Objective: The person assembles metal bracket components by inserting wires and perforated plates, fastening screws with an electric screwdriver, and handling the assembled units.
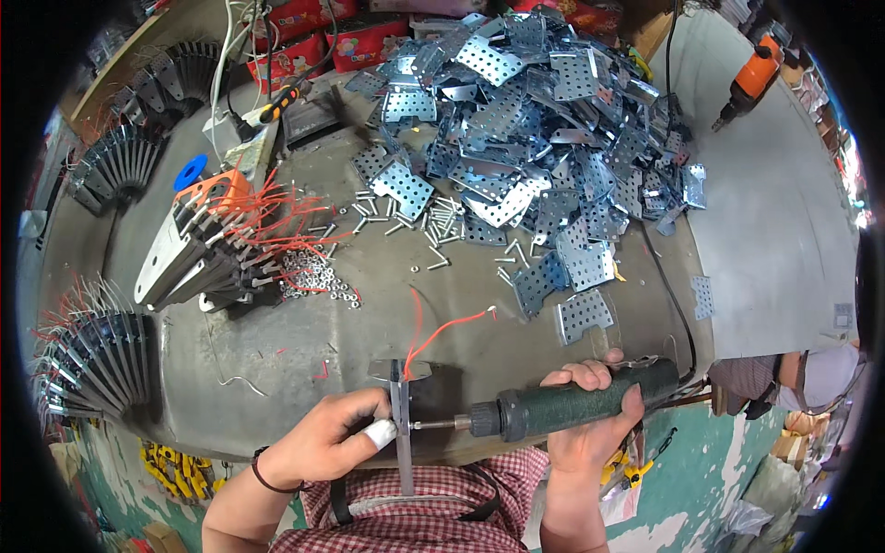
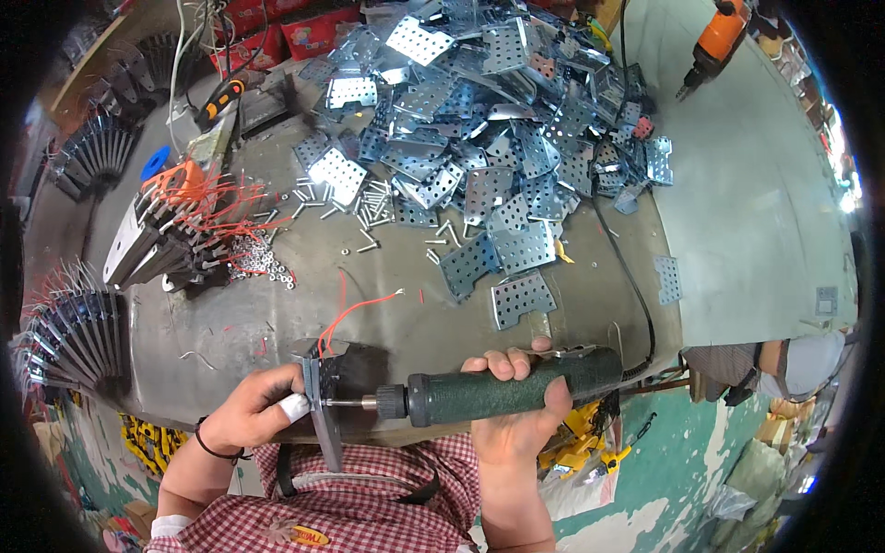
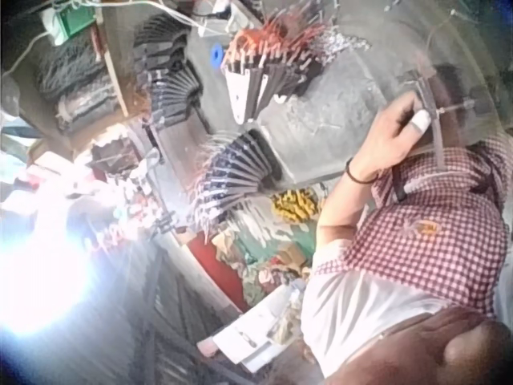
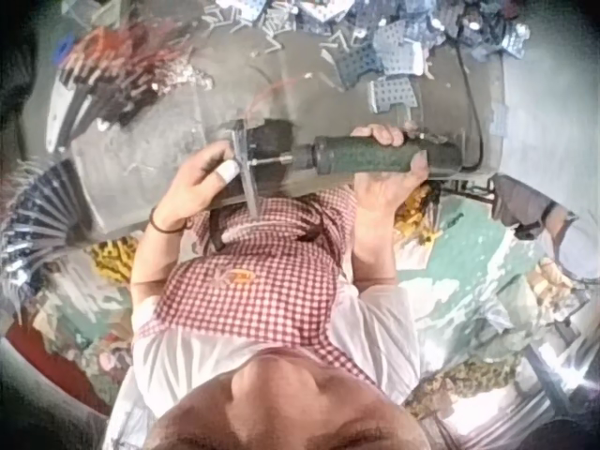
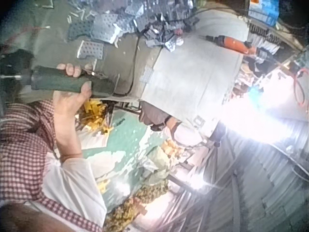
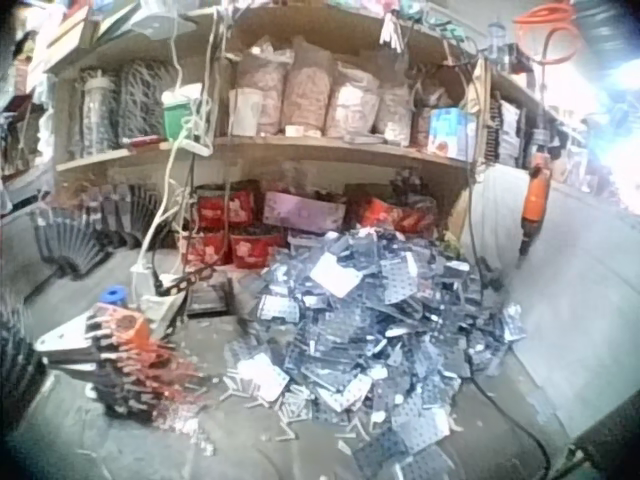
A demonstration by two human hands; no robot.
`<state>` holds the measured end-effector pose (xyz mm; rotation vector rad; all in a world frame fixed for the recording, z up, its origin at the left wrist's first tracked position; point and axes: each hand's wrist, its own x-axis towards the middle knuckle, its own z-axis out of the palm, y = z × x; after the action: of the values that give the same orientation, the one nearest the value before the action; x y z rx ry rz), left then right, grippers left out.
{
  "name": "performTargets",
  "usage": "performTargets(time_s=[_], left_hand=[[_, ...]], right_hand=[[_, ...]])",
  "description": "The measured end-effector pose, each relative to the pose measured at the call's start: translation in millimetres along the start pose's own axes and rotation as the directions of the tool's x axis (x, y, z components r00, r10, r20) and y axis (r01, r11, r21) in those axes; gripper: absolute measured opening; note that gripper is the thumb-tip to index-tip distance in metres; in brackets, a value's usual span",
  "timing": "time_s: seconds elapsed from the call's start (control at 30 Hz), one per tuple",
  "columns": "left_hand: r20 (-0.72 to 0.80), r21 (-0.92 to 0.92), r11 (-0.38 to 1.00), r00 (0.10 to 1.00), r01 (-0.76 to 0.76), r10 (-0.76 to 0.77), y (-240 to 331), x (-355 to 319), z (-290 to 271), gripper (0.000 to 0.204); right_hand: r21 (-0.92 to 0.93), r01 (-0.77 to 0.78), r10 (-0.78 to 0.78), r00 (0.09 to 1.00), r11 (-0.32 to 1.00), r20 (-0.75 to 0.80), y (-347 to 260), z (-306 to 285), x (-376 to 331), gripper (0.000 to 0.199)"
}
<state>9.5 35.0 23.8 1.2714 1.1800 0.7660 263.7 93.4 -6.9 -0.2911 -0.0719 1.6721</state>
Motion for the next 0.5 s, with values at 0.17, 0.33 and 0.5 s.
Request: performTargets(time_s=[0.17,0.33,0.5], left_hand=[[0.06,0.224,0.967,0.992,-0.126,0.115,8.1,3.7,-12.8,0.01],[-0.18,0.613,0.781,0.94,-0.123,0.29,4.9,16.4,-39.0,0.022],[-0.051,0.963,0.263,0.927,-0.053,0.371,-0.4,24.3,-31.9,0.046]], right_hand=[[-0.043,0.025,-0.028,0.997,0.999,-0.068,1.7,-5.4,-1.1,0.046],[-0.04,0.05,-0.052,0.996,0.998,-0.068,2.8,-6.6,-0.9,0.048],[-0.028,0.035,-0.036,0.999,0.999,-0.038,0.2,-7.7,2.4,0.049]])
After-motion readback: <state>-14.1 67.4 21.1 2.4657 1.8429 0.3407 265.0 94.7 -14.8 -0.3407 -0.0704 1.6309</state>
